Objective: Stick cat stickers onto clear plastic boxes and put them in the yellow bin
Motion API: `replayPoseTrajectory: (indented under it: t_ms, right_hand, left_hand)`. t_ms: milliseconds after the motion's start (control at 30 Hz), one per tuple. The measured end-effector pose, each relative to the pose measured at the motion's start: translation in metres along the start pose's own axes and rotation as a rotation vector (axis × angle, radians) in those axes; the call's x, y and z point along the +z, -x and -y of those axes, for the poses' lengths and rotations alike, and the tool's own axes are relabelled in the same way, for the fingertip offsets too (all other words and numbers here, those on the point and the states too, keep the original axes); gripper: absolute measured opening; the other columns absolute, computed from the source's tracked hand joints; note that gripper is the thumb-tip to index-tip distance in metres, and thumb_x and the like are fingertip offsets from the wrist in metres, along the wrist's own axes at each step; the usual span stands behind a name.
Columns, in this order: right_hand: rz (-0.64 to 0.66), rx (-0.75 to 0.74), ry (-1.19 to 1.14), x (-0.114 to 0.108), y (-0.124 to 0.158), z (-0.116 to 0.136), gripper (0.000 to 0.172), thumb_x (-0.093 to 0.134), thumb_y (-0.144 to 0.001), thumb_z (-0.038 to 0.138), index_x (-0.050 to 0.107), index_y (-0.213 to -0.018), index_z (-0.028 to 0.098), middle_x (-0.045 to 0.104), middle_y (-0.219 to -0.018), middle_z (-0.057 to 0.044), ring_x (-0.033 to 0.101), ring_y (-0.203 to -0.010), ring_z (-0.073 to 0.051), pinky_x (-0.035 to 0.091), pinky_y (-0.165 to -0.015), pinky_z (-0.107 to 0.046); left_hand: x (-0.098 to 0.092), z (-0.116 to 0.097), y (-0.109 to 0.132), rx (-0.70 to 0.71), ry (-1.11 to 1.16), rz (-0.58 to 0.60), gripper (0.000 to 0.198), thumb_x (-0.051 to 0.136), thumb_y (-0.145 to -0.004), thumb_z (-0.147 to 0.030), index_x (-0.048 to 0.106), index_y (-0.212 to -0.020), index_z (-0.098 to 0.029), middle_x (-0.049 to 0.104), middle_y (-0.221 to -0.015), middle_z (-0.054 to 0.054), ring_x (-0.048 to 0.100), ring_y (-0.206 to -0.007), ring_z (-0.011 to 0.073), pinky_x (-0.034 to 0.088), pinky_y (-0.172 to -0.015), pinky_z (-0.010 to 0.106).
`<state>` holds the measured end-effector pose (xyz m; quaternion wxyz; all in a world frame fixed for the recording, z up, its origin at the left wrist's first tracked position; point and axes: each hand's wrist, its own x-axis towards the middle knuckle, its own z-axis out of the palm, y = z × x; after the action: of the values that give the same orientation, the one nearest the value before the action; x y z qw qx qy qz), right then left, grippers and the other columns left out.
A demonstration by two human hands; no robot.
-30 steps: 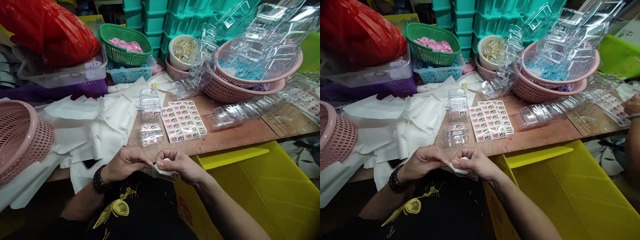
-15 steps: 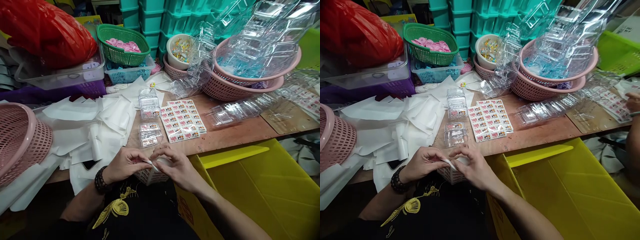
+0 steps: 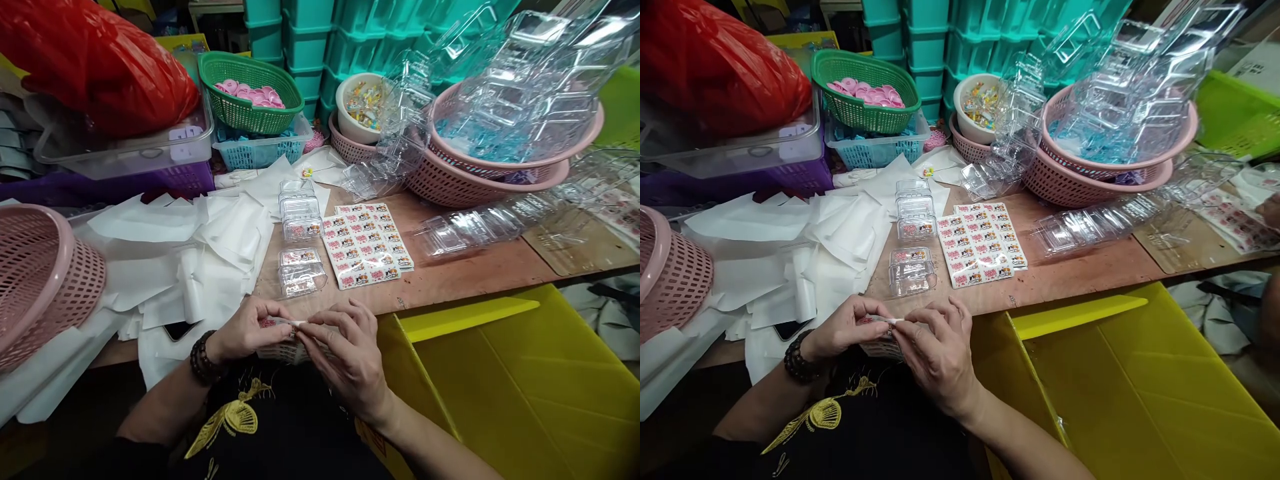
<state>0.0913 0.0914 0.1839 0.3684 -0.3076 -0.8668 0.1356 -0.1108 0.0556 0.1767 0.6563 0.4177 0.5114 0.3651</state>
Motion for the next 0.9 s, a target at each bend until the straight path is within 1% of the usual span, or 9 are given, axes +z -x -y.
replayPoseTrajectory:
  t_ms: [100, 200, 333, 433, 533, 600, 667, 767, 900]
  right_hand:
    - [-0.010, -0.123, 0.127, 0.002, 0.003, -0.001, 0.021, 0.065, -0.088, 0.016, 0.070, -0.102, 0.030, 0.076, -0.086, 0.002, 0.065, -0.088, -0.019, 0.029, -0.109, -0.047]
    - [0.029, -0.346, 0.196, 0.005, 0.004, -0.005, 0.022, 0.057, -0.089, 0.012, 0.070, -0.098, 0.028, 0.077, -0.089, 0.002, 0.066, -0.088, -0.017, 0.025, -0.114, -0.044]
    - [0.069, -0.580, 0.206, 0.007, 0.004, -0.009, 0.026, 0.053, -0.085, 0.009, 0.070, -0.089, 0.028, 0.077, -0.090, 0.003, 0.067, -0.086, -0.015, 0.038, -0.105, -0.039]
    - [0.111, -0.610, 0.026, -0.001, 0.002, -0.007, 0.021, 0.053, -0.085, 0.010, 0.067, -0.088, 0.025, 0.076, -0.087, 0.001, 0.067, -0.083, -0.015, 0.046, -0.095, -0.037]
    - [0.081, -0.374, -0.286, -0.016, -0.006, -0.013, 0.013, 0.057, -0.085, 0.014, 0.061, -0.089, 0.025, 0.072, -0.079, 0.000, 0.065, -0.075, -0.016, 0.051, -0.085, -0.038]
    - [-0.065, -0.038, -0.501, -0.021, -0.016, -0.026, 0.009, 0.057, -0.087, 0.017, 0.057, -0.088, 0.026, 0.068, -0.077, -0.001, 0.063, -0.072, -0.016, 0.053, -0.074, -0.036]
    - [-0.216, 0.317, -0.686, -0.017, -0.028, -0.047, 0.006, 0.062, -0.089, 0.025, 0.056, -0.085, 0.026, 0.065, -0.078, -0.001, 0.063, -0.073, -0.016, 0.053, -0.069, -0.033]
    - [-0.231, 0.659, -0.897, 0.002, -0.046, -0.077, 0.029, 0.079, -0.075, 0.043, 0.057, -0.079, 0.024, 0.063, -0.075, 0.001, 0.062, -0.067, -0.014, 0.053, -0.065, -0.030]
    - [-0.107, 0.763, -1.064, 0.028, -0.059, -0.090, 0.039, 0.086, -0.065, 0.048, 0.057, -0.075, 0.023, 0.061, -0.071, 0.003, 0.063, -0.064, -0.013, 0.055, -0.064, -0.028]
  left_hand:
    - [-0.001, 0.001, -0.003, -0.047, 0.092, 0.033, 0.043, 0.073, -0.073, -0.054, 0.071, -0.074, -0.010, 0.060, -0.059, 0.000, 0.049, -0.053, 0.0092, 0.036, -0.051, 0.020]
    - [-0.003, 0.001, -0.009, -0.092, 0.012, 0.042, 0.040, 0.074, -0.073, -0.050, 0.067, -0.064, -0.011, 0.057, -0.056, -0.001, 0.046, -0.052, 0.0080, 0.034, -0.049, 0.020]
    - [-0.006, 0.000, -0.016, -0.134, -0.145, 0.088, 0.035, 0.074, -0.074, -0.045, 0.068, -0.068, -0.012, 0.061, -0.059, 0.000, 0.049, -0.054, 0.0094, 0.036, -0.052, 0.021]
    - [-0.004, -0.003, -0.012, -0.042, -0.312, 0.033, 0.032, 0.062, -0.086, -0.043, 0.069, -0.076, -0.013, 0.064, -0.064, 0.001, 0.054, -0.057, 0.0123, 0.041, -0.054, 0.023]
    - [0.004, -0.004, -0.006, 0.254, -0.652, -0.163, 0.027, 0.051, -0.095, -0.035, 0.068, -0.084, -0.016, 0.069, -0.081, 0.006, 0.063, -0.076, 0.0187, 0.050, -0.072, 0.031]
    - [0.011, -0.001, -0.004, 0.438, -0.863, -0.261, 0.024, 0.050, -0.097, -0.029, 0.068, -0.086, -0.017, 0.069, -0.105, 0.011, 0.064, -0.101, 0.0248, 0.051, -0.090, 0.040]
    - [0.016, 0.005, -0.006, 0.521, -0.987, -0.288, 0.022, 0.050, -0.097, -0.026, 0.067, -0.086, -0.017, 0.060, -0.134, 0.016, 0.054, -0.125, 0.0312, 0.045, -0.104, 0.050]
    - [0.018, 0.010, -0.010, 0.540, -1.016, -0.186, 0.022, 0.049, -0.098, -0.027, 0.064, -0.086, -0.016, 0.046, -0.152, 0.017, 0.037, -0.145, 0.0339, 0.034, -0.116, 0.057]
    - [0.007, 0.000, -0.010, 0.480, -0.894, 0.005, 0.020, 0.050, -0.099, -0.029, 0.064, -0.088, -0.018, 0.045, -0.154, 0.014, 0.029, -0.149, 0.0308, 0.029, -0.121, 0.055]
